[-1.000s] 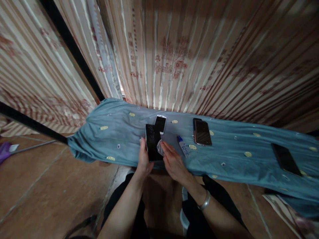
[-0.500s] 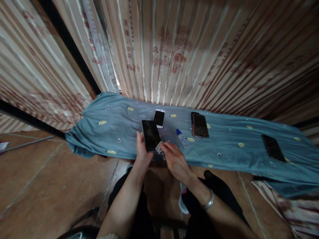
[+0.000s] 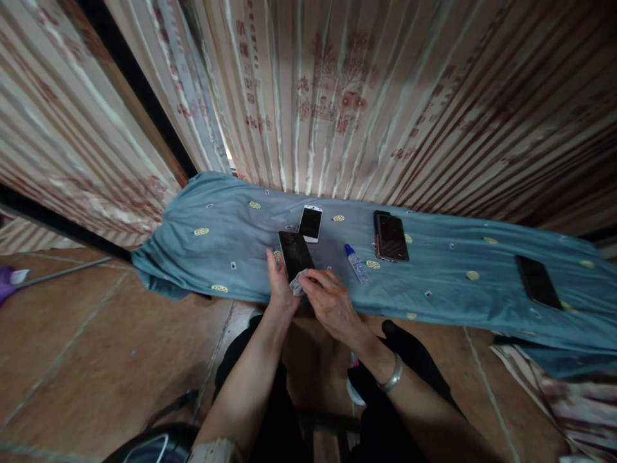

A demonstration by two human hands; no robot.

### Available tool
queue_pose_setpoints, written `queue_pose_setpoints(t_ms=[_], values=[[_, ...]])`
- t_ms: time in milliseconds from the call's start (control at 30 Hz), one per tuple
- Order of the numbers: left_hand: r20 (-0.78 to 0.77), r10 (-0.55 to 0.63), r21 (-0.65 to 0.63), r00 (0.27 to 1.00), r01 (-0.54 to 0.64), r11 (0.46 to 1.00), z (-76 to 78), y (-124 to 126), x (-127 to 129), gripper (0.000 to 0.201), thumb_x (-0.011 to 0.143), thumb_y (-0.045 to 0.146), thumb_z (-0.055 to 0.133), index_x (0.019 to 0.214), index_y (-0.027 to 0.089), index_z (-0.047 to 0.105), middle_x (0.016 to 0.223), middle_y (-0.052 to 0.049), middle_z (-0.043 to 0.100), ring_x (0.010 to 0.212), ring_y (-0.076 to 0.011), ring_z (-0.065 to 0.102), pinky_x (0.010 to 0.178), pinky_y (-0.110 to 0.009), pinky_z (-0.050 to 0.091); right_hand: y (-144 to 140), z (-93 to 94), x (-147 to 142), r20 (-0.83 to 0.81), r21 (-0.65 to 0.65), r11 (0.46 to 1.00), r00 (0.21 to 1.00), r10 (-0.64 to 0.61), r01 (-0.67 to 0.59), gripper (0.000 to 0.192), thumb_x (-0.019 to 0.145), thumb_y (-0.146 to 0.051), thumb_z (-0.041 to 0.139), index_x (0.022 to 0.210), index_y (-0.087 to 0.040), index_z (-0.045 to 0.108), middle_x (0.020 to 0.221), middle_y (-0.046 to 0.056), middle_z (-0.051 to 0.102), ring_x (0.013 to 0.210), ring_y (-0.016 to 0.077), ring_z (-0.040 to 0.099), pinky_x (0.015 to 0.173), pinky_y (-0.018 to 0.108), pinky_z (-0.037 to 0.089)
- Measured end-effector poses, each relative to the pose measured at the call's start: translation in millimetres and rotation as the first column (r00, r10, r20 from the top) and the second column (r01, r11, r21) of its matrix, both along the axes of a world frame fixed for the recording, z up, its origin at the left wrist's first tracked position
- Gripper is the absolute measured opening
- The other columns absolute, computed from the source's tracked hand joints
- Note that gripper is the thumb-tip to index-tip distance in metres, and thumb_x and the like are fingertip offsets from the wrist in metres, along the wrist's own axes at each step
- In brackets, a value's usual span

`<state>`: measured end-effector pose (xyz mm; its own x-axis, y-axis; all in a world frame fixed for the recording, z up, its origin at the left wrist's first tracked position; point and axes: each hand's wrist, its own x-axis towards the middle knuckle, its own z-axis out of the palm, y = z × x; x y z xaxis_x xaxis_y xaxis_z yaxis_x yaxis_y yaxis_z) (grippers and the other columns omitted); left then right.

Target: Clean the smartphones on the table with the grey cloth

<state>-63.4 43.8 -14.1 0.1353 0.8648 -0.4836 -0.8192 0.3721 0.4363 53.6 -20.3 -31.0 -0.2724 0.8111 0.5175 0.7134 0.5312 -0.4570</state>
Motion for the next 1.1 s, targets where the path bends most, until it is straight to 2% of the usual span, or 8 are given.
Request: queue_pose_setpoints(t_ms=[133,233,367,533,667,900,967,1100], values=[[-0.007,0.002,0.048,1.0,-0.001,0.999,-5.1,0.4,0.8,0.061,0.104,0.066,0.035,0.094,0.023,0.078,0.092,-0.005,0.079,0.087,-0.0186,0.075,0.087,-0.031,0.062,1.9,5.0,-7.9,-0.014,-0.008,0.999,0.999,0.045,-0.046,0.04,0.107,-0.016,0.045,0.134,-0.025,0.074,0.12,0.012,0.075,0.108,0.0252,0.069,0.099,0.042,0.061],[-0.005,0.023,0.076,1.0,-0.023,0.997,-6.7,0.0,1.2,0.056,0.105,0.064,0.037,0.106,0.025,0.077,0.1,-0.004,0.08,0.092,-0.0169,0.075,0.094,-0.032,0.061,3.3,6.1,-11.1,-0.028,-0.012,0.998,0.998,0.056,-0.056,0.039,0.107,-0.017,0.047,0.135,-0.026,0.073,0.121,0.012,0.075,0.11,0.0252,0.069,0.099,0.04,0.061],[-0.02,0.064,0.078,0.998,-0.062,0.995,-1.6,-1.5,2.7,0.056,0.107,0.059,0.033,0.117,0.025,0.076,0.111,-0.003,0.081,0.108,-0.0177,0.075,0.096,-0.031,0.061,6.1,1.5,-12.1,-0.058,-0.015,0.999,0.997,0.042,-0.043,0.041,0.107,-0.017,0.047,0.136,-0.028,0.073,0.122,0.01,0.075,0.109,0.0249,0.07,0.097,0.041,0.062],[-0.024,0.054,0.043,0.998,-0.053,0.998,6.6,-5.9,6.4,0.054,0.106,0.061,0.038,0.111,0.025,0.078,0.104,-0.004,0.083,0.102,-0.0214,0.078,0.089,-0.033,0.063,12.0,-3.5,-9.8,-0.09,-0.016,0.999,0.995,0.04,-0.041,0.041,0.107,-0.017,0.044,0.133,-0.027,0.074,0.123,0.01,0.075,0.111,0.0246,0.07,0.099,0.04,0.062],[-0.01,0.041,0.023,0.999,-0.041,0.999,9.8,-10.6,13.1,0.056,0.111,0.051,0.027,0.115,0.024,0.076,0.106,-0.005,0.082,0.109,-0.0196,0.077,0.098,-0.034,0.061,20.4,-3.6,-6.7,-0.1,-0.028,1.0,0.995,-0.011,0.008,0.042,0.107,-0.018,0.043,0.132,-0.028,0.075,0.123,0.008,0.076,0.11,0.0241,0.07,0.1,0.04,0.062],[-0.044,-0.004,0.099,0.999,0.009,0.995,-1.2,-19.0,26.9,0.048,0.109,0.051,0.036,0.12,0.023,0.074,0.118,-0.005,0.08,0.134,-0.0197,0.065,0.12,-0.037,0.047,38.5,-7.4,3.9,-0.117,-0.028,0.997,0.99,-0.08,0.077,0.043,0.106,-0.02,0.041,0.13,-0.027,0.076,0.126,0.009,0.074,0.114,0.0247,0.069,0.105,0.042,0.06],[-0.047,-0.038,0.082,0.998,0.042,0.996,-3.0,-21.3,28.5,0.048,0.108,0.052,0.038,0.125,0.022,0.072,0.123,-0.006,0.079,0.141,-0.0209,0.06,0.123,-0.038,0.043,42.7,-8.9,7.1,-0.121,-0.026,0.996,0.989,-0.089,0.087,0.043,0.107,-0.021,0.041,0.13,-0.025,0.076,0.127,0.01,0.074,0.116,0.0251,0.069,0.107,0.042,0.059],[-0.017,-0.1,0.029,0.995,0.101,0.995,-1.7,-26.4,30.7,0.053,0.111,0.044,0.029,0.135,0.018,0.068,0.137,-0.008,0.074,0.152,-0.0209,0.049,0.128,-0.036,0.037,50.7,-11.7,12.9,-0.134,-0.033,0.994,0.985,-0.107,0.104,0.041,0.106,-0.022,0.043,0.132,-0.024,0.075,0.129,0.012,0.073,0.117,0.0262,0.068,0.106,0.044,0.058]])
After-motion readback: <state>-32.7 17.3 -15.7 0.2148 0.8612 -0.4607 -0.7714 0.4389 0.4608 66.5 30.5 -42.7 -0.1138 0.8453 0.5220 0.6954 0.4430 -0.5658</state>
